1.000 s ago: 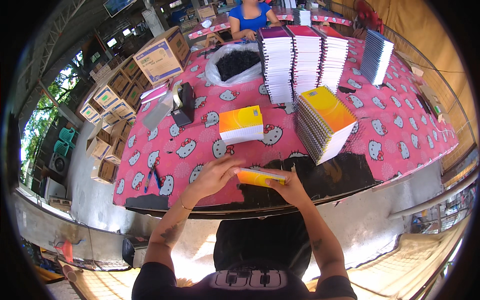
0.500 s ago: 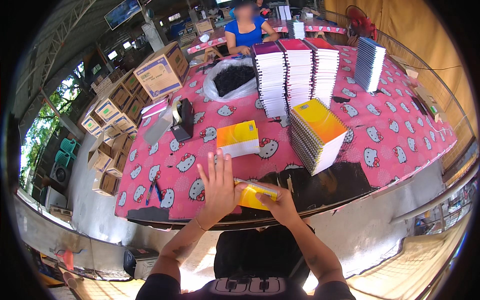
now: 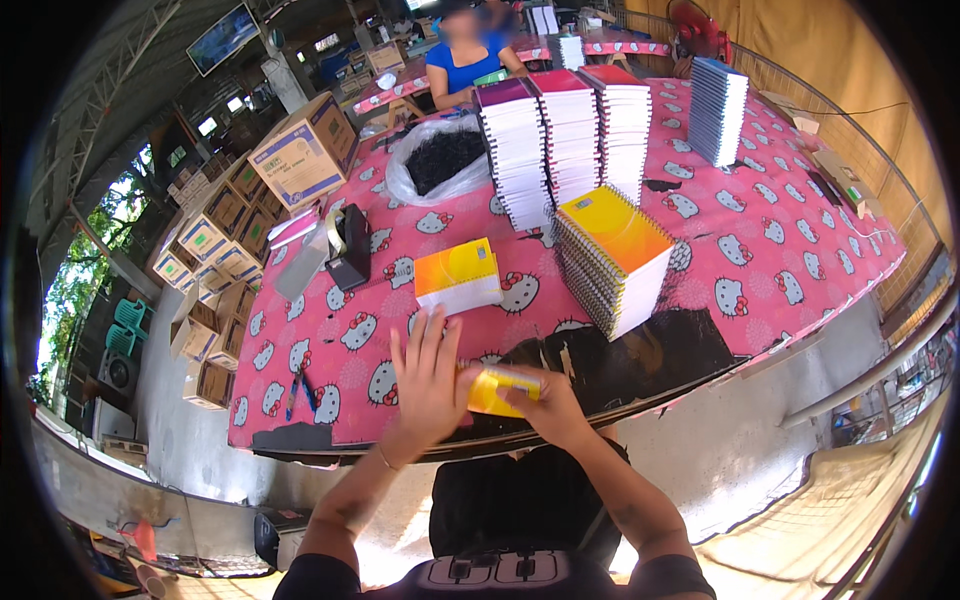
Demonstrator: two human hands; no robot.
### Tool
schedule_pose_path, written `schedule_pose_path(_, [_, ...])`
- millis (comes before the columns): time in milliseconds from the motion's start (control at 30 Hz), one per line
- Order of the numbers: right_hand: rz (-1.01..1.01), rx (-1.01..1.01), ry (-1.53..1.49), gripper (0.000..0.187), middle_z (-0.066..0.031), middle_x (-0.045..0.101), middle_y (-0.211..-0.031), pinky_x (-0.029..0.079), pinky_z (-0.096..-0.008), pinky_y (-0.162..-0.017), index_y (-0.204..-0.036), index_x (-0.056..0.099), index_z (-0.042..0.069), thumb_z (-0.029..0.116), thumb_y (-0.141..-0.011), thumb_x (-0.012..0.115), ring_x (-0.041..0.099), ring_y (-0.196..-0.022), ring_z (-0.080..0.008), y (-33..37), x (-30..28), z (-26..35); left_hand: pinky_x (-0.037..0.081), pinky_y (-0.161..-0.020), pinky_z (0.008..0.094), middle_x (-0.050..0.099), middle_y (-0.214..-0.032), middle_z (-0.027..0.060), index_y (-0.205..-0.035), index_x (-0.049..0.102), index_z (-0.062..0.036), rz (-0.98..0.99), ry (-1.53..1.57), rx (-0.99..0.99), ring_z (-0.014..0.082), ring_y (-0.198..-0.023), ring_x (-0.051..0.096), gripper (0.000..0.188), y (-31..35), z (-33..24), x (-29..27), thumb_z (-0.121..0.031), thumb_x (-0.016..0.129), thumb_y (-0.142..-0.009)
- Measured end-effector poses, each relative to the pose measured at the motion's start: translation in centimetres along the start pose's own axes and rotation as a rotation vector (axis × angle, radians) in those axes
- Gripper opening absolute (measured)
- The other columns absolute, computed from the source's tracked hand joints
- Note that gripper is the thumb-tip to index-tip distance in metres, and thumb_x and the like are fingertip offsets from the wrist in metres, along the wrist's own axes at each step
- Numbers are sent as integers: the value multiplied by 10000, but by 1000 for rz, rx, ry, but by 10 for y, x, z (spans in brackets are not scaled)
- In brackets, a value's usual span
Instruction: The person applies yellow adhesive strips to the spines of notebooks by hand and stacks them on a table, occasionally handling individual spring-like binder elements.
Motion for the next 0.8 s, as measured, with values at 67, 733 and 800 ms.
schedule_pose_path(67, [4, -15, 1, 303, -86, 723, -1133, 506, -262, -910, -1250, 659, -36, 17, -952, 645, 636, -1003, -102, -5, -7, 6, 191, -1187, 584, 695, -1150, 139, -1186, 650, -39, 144, 233, 93, 289, -1136, 647, 379, -14, 6, -3, -332, 649, -945])
schedule_pose_path(733, [167, -44, 232, 314, -72, 741, -996, 514, -267, -805, -1243, 685, 33, 5, -932, 648, 636, -858, -78, -8, -5, 21, 237, -1184, 603, 679, -919, 48, -1028, 632, -116, 441, 664, 8, 242, -795, 672, 205, -21, 19, 9, -220, 742, -890])
schedule_pose_path(800, [165, -59, 241, 312, -76, 740, -988, 513, -267, -798, -1247, 687, 40, 16, -938, 650, 635, -853, -78, -7, -4, 20, 237, -1185, 597, 678, -908, 48, -1017, 632, -111, 464, 643, -12, 237, -782, 672, 202, -21, 18, 9, -220, 745, -890])
Point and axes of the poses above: each hand's wrist, its own y-axis away from the middle knuckle, its own x-axis out of the palm, z = x × y, the point moved 9 cm from there along -y, towards the middle knuckle
